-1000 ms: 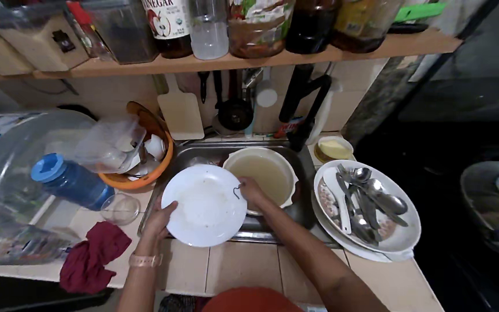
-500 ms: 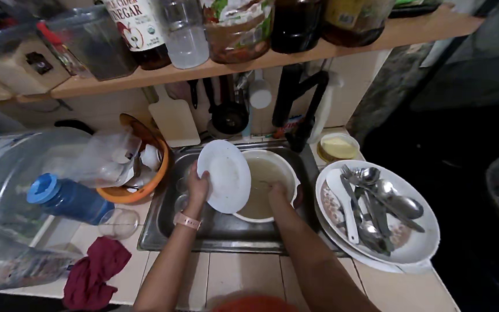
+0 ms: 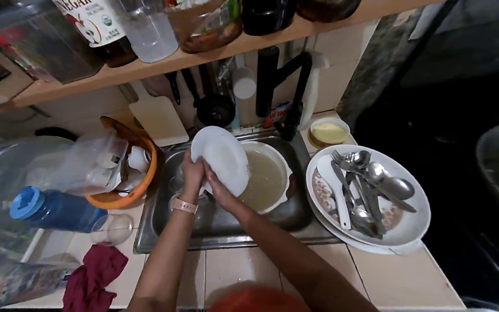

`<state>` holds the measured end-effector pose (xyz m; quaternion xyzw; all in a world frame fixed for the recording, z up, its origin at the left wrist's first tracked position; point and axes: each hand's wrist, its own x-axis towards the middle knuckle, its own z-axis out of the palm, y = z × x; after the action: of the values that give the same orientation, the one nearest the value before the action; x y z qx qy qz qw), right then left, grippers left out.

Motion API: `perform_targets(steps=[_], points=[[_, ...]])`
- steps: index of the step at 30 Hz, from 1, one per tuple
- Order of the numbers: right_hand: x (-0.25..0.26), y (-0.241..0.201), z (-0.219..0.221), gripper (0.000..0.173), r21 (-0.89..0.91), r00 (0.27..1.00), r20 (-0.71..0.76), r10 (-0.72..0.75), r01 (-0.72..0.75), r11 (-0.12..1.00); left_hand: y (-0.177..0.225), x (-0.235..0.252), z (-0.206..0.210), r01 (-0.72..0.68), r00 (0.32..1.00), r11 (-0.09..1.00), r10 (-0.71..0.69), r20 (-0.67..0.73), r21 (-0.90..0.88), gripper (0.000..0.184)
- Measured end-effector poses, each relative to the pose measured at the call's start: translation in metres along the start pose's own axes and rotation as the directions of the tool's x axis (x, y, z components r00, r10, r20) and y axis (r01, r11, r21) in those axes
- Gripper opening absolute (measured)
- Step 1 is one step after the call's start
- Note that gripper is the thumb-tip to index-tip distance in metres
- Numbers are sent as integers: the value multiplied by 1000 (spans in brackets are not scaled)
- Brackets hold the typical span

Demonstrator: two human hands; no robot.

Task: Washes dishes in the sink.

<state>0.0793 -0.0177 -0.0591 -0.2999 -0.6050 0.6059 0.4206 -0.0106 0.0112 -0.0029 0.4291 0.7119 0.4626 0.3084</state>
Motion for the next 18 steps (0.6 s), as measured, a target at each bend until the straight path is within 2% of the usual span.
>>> perform_targets(steps=[1, 3, 4, 6, 8, 9, 11, 12, 13, 14, 15, 16, 18], points=[[-5, 12, -4, 57, -185, 1000, 27, 2, 3, 983, 3, 1, -5, 11, 1000, 1000, -11, -6, -5, 51], [-9, 35, -19, 59, -533, 997, 11, 74, -56, 844, 9, 0, -16, 25, 1000, 1000, -25, -3, -8, 50], [-9, 45, -31, 62, -616, 992, -28, 127, -117, 779, 11, -1, -19, 30, 1000, 1000, -30, -4, -10, 51], [-3, 63, -61, 67, -590, 961, -129, 246, -274, 759, 11, -2, -23, 27, 1000, 999, -27, -11, -21, 52], [0, 75, -87, 61, -410, 903, -279, 327, -420, 810, 7, -2, -25, 23, 1000, 1000, -24, -10, -20, 53], [0, 74, -97, 53, -267, 842, -374, 390, -500, 824, 6, -2, -26, 21, 1000, 1000, -21, -7, -15, 53], [-3, 68, -108, 40, 100, 632, -554, 542, -596, 797, 2, -2, -25, 19, 1000, 1000, -19, -5, 2, 53], [-5, 66, -111, 38, 274, 514, -606, 607, -582, 766, 1, -3, -24, 19, 1000, 1000, -19, 1, 15, 53], [-7, 65, -112, 38, 407, 431, -622, 654, -535, 740, -1, -3, -24, 18, 1000, 999, -18, 8, 30, 54], [-8, 64, -112, 37, 504, 391, -616, 684, -471, 724, -2, -3, -22, 25, 1000, 999, -26, 12, 43, 54], [-8, 62, -113, 36, 597, 398, -584, 707, -379, 707, -3, -3, -20, 37, 999, 998, -37, 13, 52, 53], [-7, 57, -112, 35, 698, 461, -519, 720, -257, 668, -4, -2, -18, 48, 999, 997, -49, 17, 54, 52], [2, 48, -104, 35, 823, 660, -366, 656, -99, 559, -6, 0, -15, 69, 997, 997, -70, 37, 44, 53]])
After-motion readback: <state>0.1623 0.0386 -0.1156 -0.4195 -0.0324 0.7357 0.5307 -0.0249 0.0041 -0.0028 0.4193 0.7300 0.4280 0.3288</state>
